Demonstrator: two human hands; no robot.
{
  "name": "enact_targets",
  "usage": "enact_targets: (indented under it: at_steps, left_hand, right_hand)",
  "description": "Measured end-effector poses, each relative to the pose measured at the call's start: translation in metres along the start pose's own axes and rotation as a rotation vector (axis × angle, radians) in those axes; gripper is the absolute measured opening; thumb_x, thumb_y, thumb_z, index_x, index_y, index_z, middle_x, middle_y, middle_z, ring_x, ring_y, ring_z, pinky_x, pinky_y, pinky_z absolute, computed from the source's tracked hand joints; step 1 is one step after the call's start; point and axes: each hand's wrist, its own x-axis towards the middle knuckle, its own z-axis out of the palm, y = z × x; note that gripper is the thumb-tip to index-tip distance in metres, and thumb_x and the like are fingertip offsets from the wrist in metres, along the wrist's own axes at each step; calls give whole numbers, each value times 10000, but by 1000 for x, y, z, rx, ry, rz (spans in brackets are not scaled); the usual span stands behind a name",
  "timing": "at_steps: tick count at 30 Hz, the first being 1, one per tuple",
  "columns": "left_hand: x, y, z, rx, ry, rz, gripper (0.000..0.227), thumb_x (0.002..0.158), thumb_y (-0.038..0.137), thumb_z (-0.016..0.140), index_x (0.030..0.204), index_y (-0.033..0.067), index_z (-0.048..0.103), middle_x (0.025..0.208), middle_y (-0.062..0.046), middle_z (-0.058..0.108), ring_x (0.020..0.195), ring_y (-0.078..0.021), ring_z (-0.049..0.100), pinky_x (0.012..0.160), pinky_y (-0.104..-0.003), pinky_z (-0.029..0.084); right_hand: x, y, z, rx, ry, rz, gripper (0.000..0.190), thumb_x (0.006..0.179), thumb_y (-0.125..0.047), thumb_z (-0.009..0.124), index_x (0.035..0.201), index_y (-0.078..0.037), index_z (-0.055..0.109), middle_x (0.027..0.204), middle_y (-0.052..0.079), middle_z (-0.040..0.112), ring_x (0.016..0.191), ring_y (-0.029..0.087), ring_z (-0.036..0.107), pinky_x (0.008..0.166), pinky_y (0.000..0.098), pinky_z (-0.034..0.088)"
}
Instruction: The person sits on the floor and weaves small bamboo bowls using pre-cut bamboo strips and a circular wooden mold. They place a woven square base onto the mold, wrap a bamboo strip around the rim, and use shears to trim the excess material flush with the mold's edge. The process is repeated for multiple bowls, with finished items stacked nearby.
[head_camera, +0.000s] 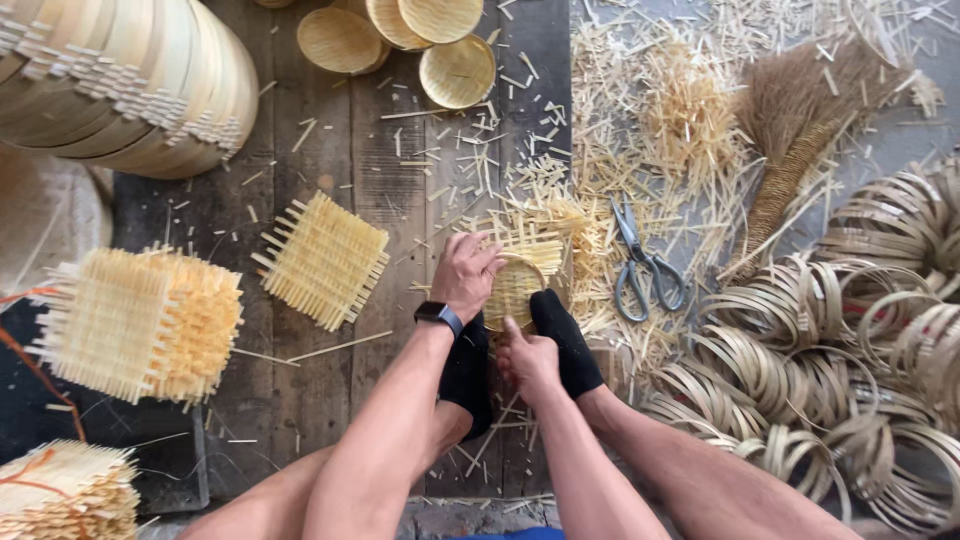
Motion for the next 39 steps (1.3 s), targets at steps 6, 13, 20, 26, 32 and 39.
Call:
enact_targets:
  at_steps: [6, 13, 20, 26, 32, 39]
  left_hand:
    - [-6, -18, 43, -161, -82, -313, 204, 943, 284, 719, 1087, 184, 822, 1029, -63, 715, 969, -288, 622, 872, -420, 526]
    - [-1, -35, 60, -498, -142, -642, 230, 921, 325, 750, 962, 108, 811, 888, -64, 793, 753, -156, 744, 691, -315, 582]
    - [3, -38, 59, -694, -143, -937, 215, 802, 288, 859, 839, 84, 802, 807, -31, 798, 678, -107, 694, 622, -283, 560]
    - [1, -46, 71, -840, -104, -964, 186, 845, 227, 830, 766, 66, 780, 743, -43, 783, 646, -112, 673, 597, -272, 531]
    - [-3, -38, 51, -767, -283, -890, 237, 827, 214, 838, 1030, 122, 759, 959, -32, 766, 806, -107, 708, 721, -282, 596]
    - [-1, 17, 13, -518, -26, -407, 309, 787, 98, 831, 1077, 102, 726, 1048, -48, 755, 936, -164, 740, 866, -321, 617]
  right_hand:
    - [45, 39, 1, -292, 178, -324, 454, 960, -392, 689, 800, 33, 688, 613, 53, 614, 550, 118, 492, 496, 346, 420]
    - [10, 1, -2, -552, 64, -330, 506, 998, -421, 640, 787, 31, 728, 588, 94, 616, 545, 149, 543, 530, 344, 454]
    - [29, -105, -21, -477, 314, -638, 323, 853, -350, 826, 917, -35, 801, 747, 85, 732, 635, 142, 631, 593, 324, 509]
    - [58, -107, -24, -399, 192, -364, 394, 808, -403, 864, 881, -19, 817, 725, 82, 739, 597, 145, 590, 568, 322, 480]
    - [46, -130, -46, -555, 115, -400, 330, 884, -407, 749, 942, -88, 809, 822, -37, 743, 616, 66, 679, 533, 256, 558]
    - [-61, -264, -177, -1689, 292, -897, 384, 1029, -398, 606, 949, -66, 781, 975, 160, 715, 819, 255, 692, 747, 451, 590]
